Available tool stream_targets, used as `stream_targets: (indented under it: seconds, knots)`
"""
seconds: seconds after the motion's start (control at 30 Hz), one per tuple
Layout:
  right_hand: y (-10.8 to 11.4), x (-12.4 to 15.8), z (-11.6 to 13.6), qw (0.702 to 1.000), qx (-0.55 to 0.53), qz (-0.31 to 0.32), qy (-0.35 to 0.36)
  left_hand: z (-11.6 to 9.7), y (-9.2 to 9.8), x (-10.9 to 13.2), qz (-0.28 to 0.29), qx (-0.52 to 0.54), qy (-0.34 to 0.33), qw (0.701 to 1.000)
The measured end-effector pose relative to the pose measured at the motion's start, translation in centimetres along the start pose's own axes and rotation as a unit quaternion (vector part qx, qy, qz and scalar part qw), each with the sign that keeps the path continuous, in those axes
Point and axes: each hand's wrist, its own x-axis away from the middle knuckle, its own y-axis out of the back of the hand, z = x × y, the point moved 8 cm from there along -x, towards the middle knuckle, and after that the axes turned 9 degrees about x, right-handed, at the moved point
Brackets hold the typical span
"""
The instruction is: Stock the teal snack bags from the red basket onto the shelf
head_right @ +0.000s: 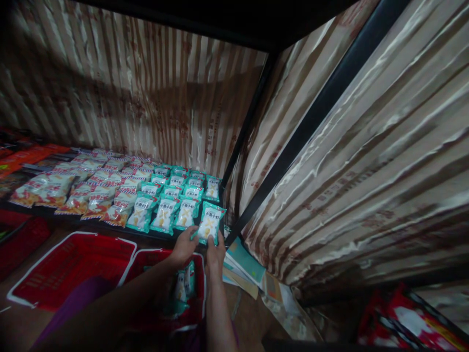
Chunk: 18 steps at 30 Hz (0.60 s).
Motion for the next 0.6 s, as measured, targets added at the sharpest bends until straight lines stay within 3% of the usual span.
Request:
stream_targets:
  seconds: [0.23, 0.6]
  knots:
    - [-0.3, -2.0, 0.7, 0.999, 0.015, -0.028, 0.028, -2.1, -0.8, -1.2, 0.001, -0.095, -0.047, 0.994]
    - [-1.2, -5.4, 0.6, 0.995, 0.045, -0.047, 0.078, -2.6, -2.6, -3.4, 0.006, -0.099, -0.099, 0.990]
